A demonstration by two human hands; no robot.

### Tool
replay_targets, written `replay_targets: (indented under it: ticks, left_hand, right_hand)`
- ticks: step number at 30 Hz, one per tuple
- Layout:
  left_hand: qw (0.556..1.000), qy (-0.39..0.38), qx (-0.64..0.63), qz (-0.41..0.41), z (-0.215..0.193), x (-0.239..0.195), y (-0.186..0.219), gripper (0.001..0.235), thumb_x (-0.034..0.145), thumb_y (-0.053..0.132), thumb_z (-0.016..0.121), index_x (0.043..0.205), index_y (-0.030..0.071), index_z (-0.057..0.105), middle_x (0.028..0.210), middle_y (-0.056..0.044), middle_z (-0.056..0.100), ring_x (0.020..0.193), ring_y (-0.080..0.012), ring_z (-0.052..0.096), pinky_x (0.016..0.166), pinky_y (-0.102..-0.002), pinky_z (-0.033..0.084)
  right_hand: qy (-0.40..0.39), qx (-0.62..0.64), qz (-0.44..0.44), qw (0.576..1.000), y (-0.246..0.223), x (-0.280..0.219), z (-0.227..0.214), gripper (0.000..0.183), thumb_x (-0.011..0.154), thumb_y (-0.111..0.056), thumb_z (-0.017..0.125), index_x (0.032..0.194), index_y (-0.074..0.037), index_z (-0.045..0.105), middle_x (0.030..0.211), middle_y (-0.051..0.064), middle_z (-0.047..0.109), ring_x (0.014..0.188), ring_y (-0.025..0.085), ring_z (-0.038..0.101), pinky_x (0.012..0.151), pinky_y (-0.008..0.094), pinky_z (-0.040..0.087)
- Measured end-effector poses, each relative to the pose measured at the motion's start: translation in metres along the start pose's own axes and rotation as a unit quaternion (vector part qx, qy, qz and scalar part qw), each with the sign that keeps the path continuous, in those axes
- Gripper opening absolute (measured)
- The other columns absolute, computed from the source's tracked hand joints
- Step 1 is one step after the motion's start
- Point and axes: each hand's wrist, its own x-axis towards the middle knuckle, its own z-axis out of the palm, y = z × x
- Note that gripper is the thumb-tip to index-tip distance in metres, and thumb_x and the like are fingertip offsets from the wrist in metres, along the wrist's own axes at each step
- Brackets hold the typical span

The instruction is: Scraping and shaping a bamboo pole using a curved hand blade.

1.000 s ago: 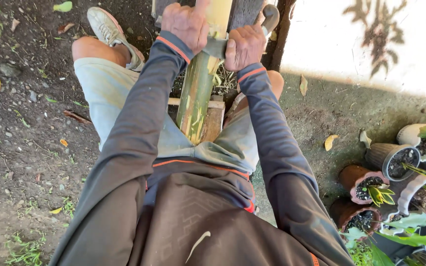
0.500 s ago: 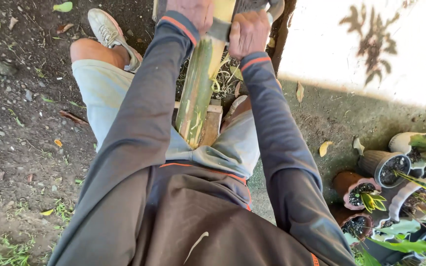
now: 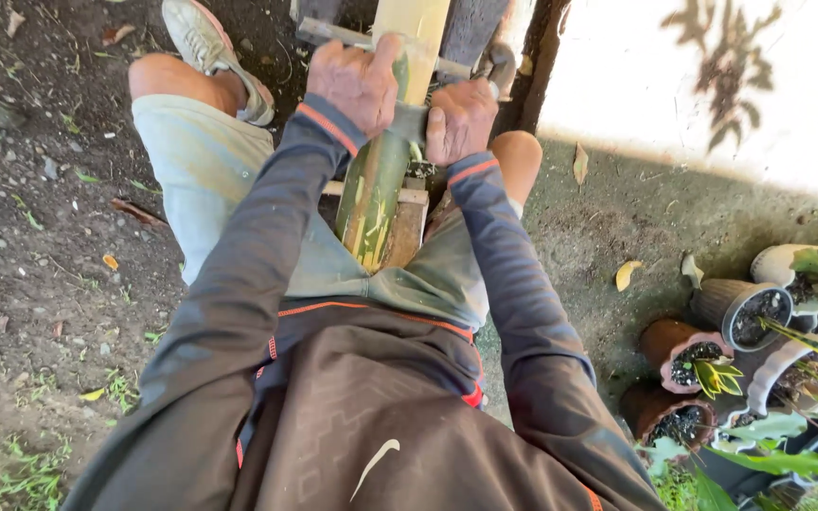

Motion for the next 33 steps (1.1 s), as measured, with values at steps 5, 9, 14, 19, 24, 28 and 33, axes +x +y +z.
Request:
replay_targets:
  ticks: [5, 9, 14, 19, 24, 28, 33]
  left_hand:
    - [0.996, -0.016, 0.085, 0.018, 0.055, 0.018, -0.034, 0.015, 0.093, 0.023, 0.068, 0.091, 0.017, 0.055, 0.068, -0.008, 0.061, 0.061, -0.0278, 0.061, 0.057, -0.043, 0.042]
    - [0.998, 0.026, 0.036, 0.035, 0.004, 0.014, -0.009, 0.014, 0.093, 0.014, 0.064, 0.104, 0.01, 0.057, 0.075, -0.009, 0.061, 0.069, -0.0297, 0.062, 0.065, -0.044, 0.045]
    - [0.995, -0.007, -0.065, -0.074, -0.015, -0.033, 0.015, 0.022, 0.095, 0.007, 0.062, 0.117, 0.004, 0.06, 0.065, -0.009, 0.056, 0.059, -0.0297, 0.056, 0.067, -0.045, 0.043]
    - [0.996, 0.006, -0.08, -0.049, 0.015, -0.002, -0.017, 0.017, 0.094, 0.007, 0.061, 0.111, 0.006, 0.059, 0.071, -0.009, 0.058, 0.065, -0.0327, 0.058, 0.07, -0.046, 0.042]
    - [0.994, 0.105, 0.017, 0.005, 0.026, 0.02, -0.025, 0.013, 0.088, 0.018, 0.066, 0.096, 0.012, 0.057, 0.077, -0.013, 0.062, 0.071, -0.0358, 0.061, 0.067, -0.046, 0.042]
    - [0.998, 0.047, -0.038, -0.025, 0.018, -0.023, -0.007, 0.024, 0.092, 0.013, 0.063, 0.115, 0.006, 0.064, 0.073, -0.01, 0.058, 0.067, -0.0329, 0.057, 0.07, -0.046, 0.043]
    - [0.998, 0.027, -0.039, -0.03, 0.025, -0.012, -0.018, 0.03, 0.093, 0.016, 0.065, 0.12, 0.004, 0.066, 0.068, -0.009, 0.056, 0.062, -0.0296, 0.055, 0.065, -0.046, 0.043]
  right_hand:
    - [0.023, -0.052, -0.015, 0.998, 0.02, 0.037, -0.014, 0.019, 0.094, -0.016, 0.053, 0.079, -0.005, 0.052, 0.078, 0.017, 0.052, 0.077, 0.039, 0.052, 0.082, 0.049, 0.042]
    - [0.042, -0.036, 0.002, 0.998, -0.006, 0.021, -0.014, 0.016, 0.092, -0.016, 0.054, 0.079, -0.006, 0.054, 0.076, 0.014, 0.053, 0.075, 0.036, 0.052, 0.078, 0.047, 0.042]
    - [-0.031, -0.042, -0.014, 0.999, -0.04, -0.007, -0.02, 0.027, 0.092, -0.021, 0.051, 0.07, -0.008, 0.049, 0.067, 0.013, 0.047, 0.065, 0.033, 0.049, 0.069, 0.046, 0.038]
    - [-0.014, -0.066, -0.008, 0.998, 0.006, 0.016, -0.004, 0.029, 0.092, -0.025, 0.049, 0.067, -0.009, 0.048, 0.062, 0.013, 0.045, 0.061, 0.032, 0.046, 0.069, 0.046, 0.037]
    - [-0.003, -0.094, -0.027, 0.995, 0.015, 0.035, -0.012, 0.03, 0.096, -0.024, 0.05, 0.071, -0.008, 0.049, 0.067, 0.013, 0.048, 0.066, 0.033, 0.049, 0.073, 0.046, 0.039]
    - [0.02, -0.063, -0.013, 0.998, -0.015, 0.005, -0.012, 0.023, 0.093, -0.021, 0.051, 0.074, -0.008, 0.055, 0.07, 0.014, 0.053, 0.066, 0.033, 0.05, 0.071, 0.045, 0.039]
    - [0.035, -0.048, 0.013, 0.998, 0.007, 0.01, 0.003, 0.021, 0.088, -0.015, 0.054, 0.069, -0.008, 0.059, 0.065, 0.015, 0.056, 0.063, 0.033, 0.053, 0.071, 0.045, 0.043]
